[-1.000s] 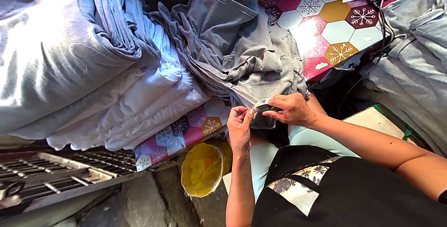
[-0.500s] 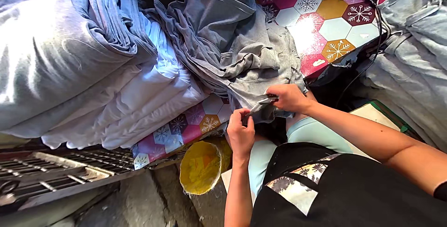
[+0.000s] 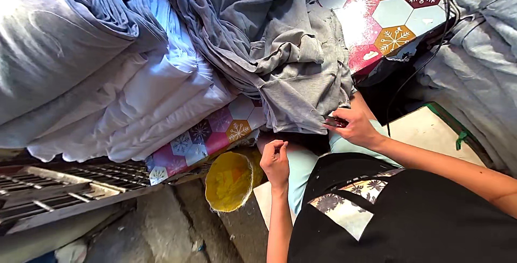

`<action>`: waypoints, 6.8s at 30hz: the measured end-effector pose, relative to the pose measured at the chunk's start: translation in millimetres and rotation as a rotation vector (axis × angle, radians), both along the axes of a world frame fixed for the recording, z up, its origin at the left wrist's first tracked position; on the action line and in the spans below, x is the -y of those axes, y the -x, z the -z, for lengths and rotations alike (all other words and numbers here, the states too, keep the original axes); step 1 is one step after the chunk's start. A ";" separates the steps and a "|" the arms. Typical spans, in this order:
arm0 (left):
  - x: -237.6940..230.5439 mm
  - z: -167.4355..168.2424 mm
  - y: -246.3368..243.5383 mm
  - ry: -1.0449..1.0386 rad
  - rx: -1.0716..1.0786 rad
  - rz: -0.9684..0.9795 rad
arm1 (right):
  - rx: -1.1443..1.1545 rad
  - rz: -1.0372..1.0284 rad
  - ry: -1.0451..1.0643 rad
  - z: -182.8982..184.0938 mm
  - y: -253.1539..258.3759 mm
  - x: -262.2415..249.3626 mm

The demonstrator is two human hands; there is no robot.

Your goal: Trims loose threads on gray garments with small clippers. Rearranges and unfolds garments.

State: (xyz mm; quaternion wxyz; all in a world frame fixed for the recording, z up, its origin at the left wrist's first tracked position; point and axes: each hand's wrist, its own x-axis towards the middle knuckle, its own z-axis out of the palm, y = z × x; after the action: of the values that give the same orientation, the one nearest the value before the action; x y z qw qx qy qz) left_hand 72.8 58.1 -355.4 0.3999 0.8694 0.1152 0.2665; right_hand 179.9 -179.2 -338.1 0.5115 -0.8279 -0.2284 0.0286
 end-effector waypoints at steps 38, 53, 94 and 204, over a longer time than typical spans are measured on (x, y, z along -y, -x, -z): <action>25.1 -27.0 -27.7 1.341 -0.204 -0.350 | 0.581 -0.304 -0.139 39.4 -5.9 -91.7; 15.0 -39.5 -20.0 1.151 -0.423 -0.170 | 0.714 -0.433 -0.163 43.7 -3.0 -90.6; -34.8 -2.6 -21.6 -0.065 -0.339 -0.227 | -1.306 -0.328 -0.099 15.9 -19.6 -78.1; 40.2 -56.5 -35.9 1.313 -0.059 -0.288 | 0.460 -0.140 0.112 9.1 -13.7 -68.8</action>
State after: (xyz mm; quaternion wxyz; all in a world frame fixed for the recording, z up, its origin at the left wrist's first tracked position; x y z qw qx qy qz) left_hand 108.7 17.9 -298.9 0.8026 0.4287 0.3792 0.1680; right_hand 193.6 -110.4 -347.1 0.3963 -0.8218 -0.3936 -0.1125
